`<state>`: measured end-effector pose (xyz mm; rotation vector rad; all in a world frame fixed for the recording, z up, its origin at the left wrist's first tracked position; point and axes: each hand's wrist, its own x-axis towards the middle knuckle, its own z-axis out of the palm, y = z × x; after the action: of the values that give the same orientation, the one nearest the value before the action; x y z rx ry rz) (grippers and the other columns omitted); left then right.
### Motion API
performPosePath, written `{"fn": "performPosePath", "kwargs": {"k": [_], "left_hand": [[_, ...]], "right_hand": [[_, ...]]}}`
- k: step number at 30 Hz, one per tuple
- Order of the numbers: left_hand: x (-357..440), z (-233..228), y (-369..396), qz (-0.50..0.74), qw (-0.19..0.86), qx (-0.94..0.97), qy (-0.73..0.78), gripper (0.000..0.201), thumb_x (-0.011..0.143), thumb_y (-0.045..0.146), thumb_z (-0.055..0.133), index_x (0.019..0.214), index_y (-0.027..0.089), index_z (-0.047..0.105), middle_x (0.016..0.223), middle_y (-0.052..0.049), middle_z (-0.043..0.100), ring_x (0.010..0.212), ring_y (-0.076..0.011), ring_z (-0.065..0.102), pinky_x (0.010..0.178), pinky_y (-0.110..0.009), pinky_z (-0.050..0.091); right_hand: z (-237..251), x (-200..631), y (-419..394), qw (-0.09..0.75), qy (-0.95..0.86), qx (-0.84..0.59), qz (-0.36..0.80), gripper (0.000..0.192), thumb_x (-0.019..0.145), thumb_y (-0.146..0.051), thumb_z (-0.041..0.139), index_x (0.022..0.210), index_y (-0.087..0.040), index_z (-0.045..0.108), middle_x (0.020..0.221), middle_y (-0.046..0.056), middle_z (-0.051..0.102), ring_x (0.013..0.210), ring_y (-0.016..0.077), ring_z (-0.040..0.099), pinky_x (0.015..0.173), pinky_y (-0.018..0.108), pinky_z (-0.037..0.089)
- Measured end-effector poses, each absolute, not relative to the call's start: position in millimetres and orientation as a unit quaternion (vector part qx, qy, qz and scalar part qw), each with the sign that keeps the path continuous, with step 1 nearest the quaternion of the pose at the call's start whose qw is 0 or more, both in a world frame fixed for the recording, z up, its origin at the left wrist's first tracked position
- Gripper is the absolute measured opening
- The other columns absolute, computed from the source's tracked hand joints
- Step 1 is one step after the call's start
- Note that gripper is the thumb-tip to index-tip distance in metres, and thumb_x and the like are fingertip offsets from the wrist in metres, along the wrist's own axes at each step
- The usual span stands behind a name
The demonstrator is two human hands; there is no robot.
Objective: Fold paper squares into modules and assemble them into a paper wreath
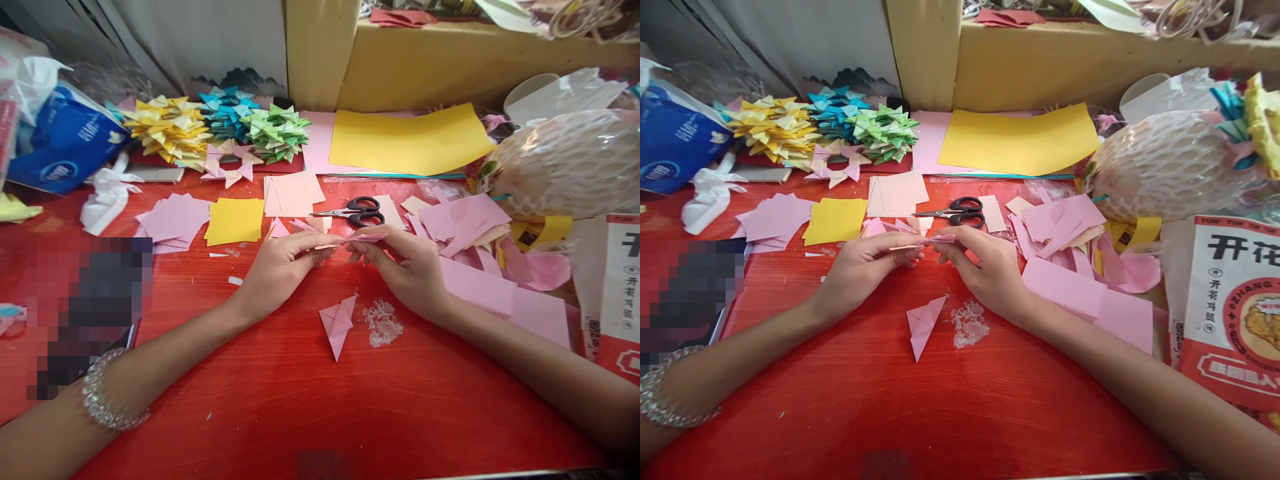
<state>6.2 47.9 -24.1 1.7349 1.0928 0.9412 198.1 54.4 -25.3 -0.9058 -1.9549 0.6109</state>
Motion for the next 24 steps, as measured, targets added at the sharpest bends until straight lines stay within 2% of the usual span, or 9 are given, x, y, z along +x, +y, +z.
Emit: {"fn": "performPosePath", "kwargs": {"k": [14,24], "left_hand": [[6.6,-22.1,46.9,0.373,0.43,0.689,0.449,0.024,0.086,0.027,0.052,0.104,0.022,0.068,0.096,-0.002,0.069,0.084,-0.0137,0.062,0.078,-0.025,0.047],[7.0,-21.6,47.3,0.372,0.425,0.691,0.451,0.024,0.086,0.026,0.052,0.103,0.022,0.068,0.097,-0.002,0.07,0.083,-0.0137,0.062,0.077,-0.024,0.048]], "right_hand": [[-25.8,199.2,53.2,0.43,-0.794,-0.371,0.217,0.013,0.088,-0.015,0.05,0.091,-0.018,0.062,0.072,0.001,0.065,0.065,0.011,0.061,0.061,0.025,0.051],[-26.0,199.8,52.9,0.425,-0.807,-0.368,0.182,0.017,0.087,-0.009,0.049,0.092,-0.02,0.061,0.072,0.0,0.065,0.065,0.0108,0.061,0.061,0.026,0.051]]}}
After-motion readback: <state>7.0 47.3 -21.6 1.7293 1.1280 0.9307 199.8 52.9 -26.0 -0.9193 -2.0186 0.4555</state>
